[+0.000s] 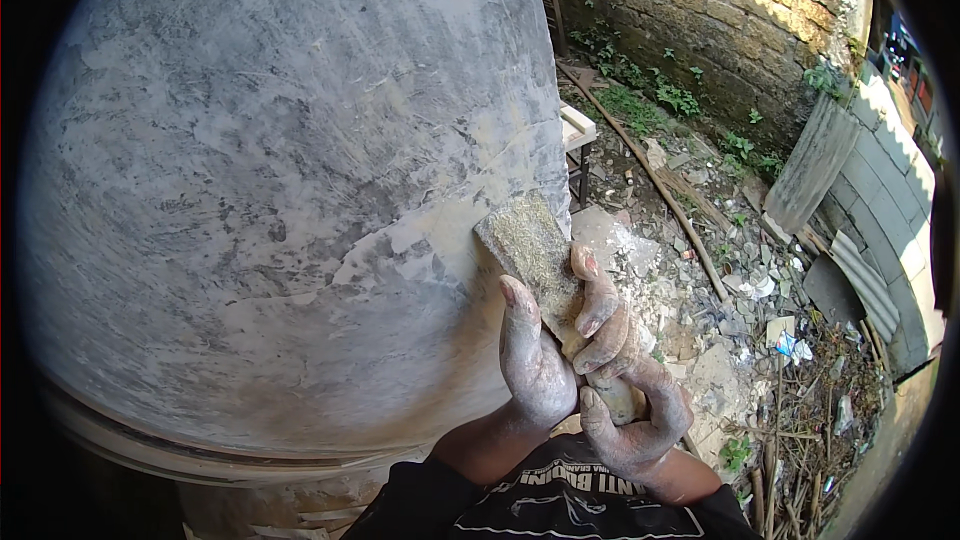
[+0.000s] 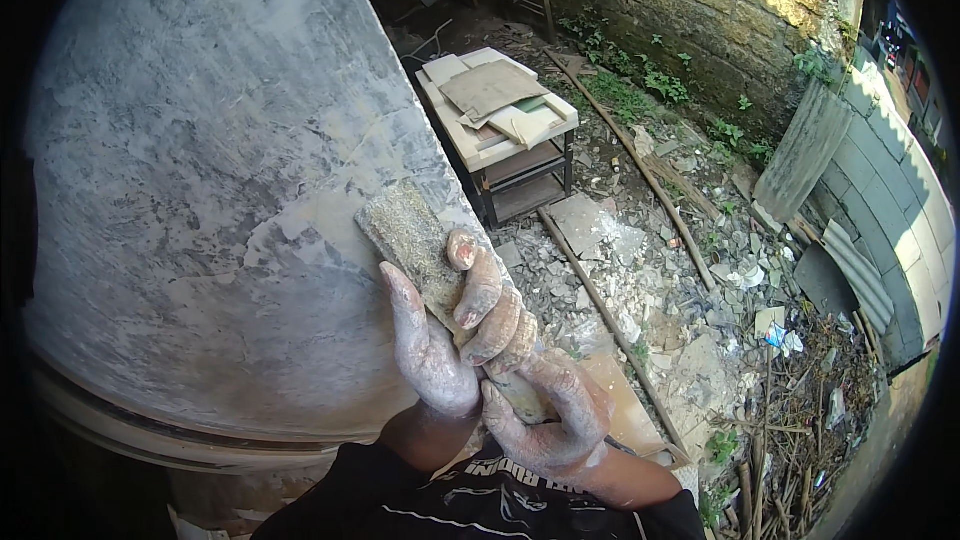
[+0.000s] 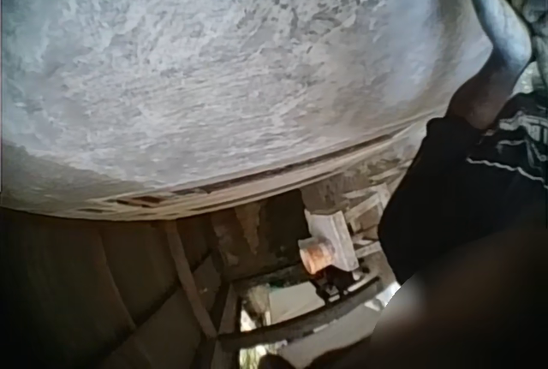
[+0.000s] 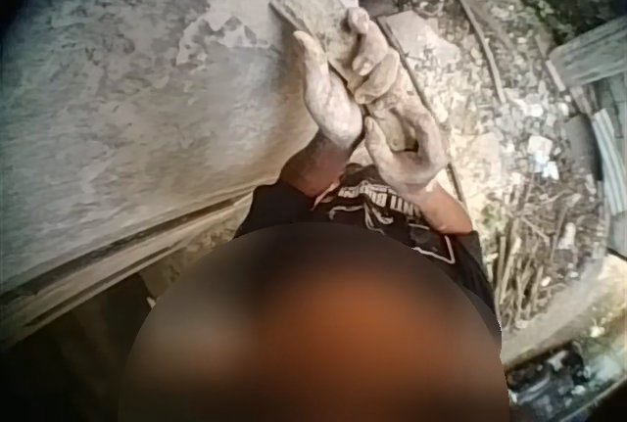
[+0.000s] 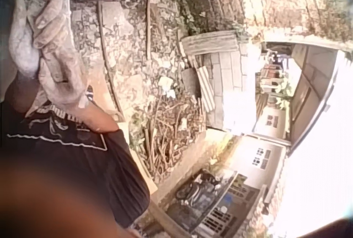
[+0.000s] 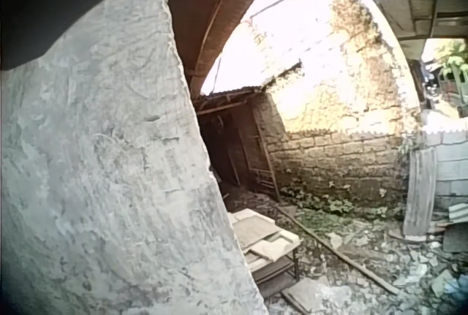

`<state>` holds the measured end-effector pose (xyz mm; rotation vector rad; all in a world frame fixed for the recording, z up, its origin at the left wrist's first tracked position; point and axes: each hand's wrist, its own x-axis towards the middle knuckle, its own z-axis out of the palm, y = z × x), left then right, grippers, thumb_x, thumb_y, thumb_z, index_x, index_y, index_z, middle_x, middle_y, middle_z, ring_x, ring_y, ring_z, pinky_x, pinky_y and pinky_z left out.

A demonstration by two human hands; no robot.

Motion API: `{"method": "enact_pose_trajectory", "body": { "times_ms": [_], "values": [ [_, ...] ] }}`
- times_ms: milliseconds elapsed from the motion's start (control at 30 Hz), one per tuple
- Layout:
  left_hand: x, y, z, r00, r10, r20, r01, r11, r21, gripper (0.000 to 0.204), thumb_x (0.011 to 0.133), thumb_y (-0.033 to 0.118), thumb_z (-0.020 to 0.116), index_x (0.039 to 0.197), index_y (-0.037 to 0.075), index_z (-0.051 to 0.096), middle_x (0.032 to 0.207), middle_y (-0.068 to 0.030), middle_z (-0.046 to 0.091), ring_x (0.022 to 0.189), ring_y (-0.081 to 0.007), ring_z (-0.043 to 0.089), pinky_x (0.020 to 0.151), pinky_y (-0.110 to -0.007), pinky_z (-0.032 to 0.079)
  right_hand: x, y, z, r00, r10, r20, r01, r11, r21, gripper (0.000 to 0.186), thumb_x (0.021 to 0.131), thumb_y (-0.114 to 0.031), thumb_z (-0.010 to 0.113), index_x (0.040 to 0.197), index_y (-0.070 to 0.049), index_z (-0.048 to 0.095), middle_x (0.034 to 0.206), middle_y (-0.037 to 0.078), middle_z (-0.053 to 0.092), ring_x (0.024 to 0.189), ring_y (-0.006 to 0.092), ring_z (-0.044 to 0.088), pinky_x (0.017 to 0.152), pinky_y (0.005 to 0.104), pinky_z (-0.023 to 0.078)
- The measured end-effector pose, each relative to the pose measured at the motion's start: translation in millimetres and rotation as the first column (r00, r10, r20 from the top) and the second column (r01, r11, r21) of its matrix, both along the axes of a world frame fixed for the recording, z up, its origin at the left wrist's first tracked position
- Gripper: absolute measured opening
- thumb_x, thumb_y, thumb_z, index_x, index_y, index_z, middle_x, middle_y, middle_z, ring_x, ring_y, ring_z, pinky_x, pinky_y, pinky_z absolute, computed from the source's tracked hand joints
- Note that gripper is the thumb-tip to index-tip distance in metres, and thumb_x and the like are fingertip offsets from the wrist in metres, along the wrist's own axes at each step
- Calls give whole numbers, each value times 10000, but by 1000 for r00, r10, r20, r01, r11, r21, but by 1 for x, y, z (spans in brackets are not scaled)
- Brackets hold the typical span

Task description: The person applies filler material to a wall pillar with a scraper, smoothing the material onto the surface.

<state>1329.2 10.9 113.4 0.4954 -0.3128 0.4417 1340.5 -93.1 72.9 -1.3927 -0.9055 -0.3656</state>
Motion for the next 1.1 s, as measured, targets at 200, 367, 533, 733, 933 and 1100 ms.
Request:
{"method": "enact_pose_trajectory", "body": {
  "times_ms": [200,367,533,733,933,1100],
  "values": [
    [-1,-2,-4,1000,-11,28,11,1000,-25,573,871,600,296,1077,76,400,691,2,353,461,-77,308,437,-215,293,-2,1,-3,999,-15,40,15,1000,11,383,645,-42,737,962,53,544,810,180,628,718,249,649,600,296,503],
    [-1,-5,-1,998,-55,44,58,996,-63,573,879,594,274,1086,77,407,696,7,345,467,-77,303,434,-209,290,0,-5,0,999,30,16,-30,1000,-6,399,650,-35,732,977,63,525,787,172,621,718,241,646,597,294,501],
    [5,-6,-2,1000,4,18,-3,1000,-31,544,891,571,275,1083,80,411,700,7,344,487,-82,320,451,-204,291,4,-4,-3,997,-56,55,58,998,-27,381,650,-38,733,948,61,517,748,167,617,673,228,646,549,281,490],
    [4,-7,-7,999,-26,23,26,1000,-7,527,889,573,288,1057,86,401,697,14,337,486,-72,315,480,-212,305,1,-8,-3,999,-33,0,33,999,-28,353,675,-53,700,950,75,520,791,145,590,736,188,590,638,290,466],
    [9,-8,10,1000,6,9,-6,1000,-16,530,884,578,298,1038,83,405,687,23,326,473,-67,307,433,-195,277,9,-4,11,998,-38,50,39,999,-17,334,662,-31,717,924,57,529,737,163,618,671,208,645,548,267,488],
    [10,-9,3,997,75,-17,-74,997,36,521,887,573,294,1028,85,411,682,25,319,470,-65,299,432,-199,281,9,-7,6,1000,-17,16,17,999,-32,343,653,-45,728,918,60,536,747,166,621,670,216,645,548,271,488]
  ]
}}
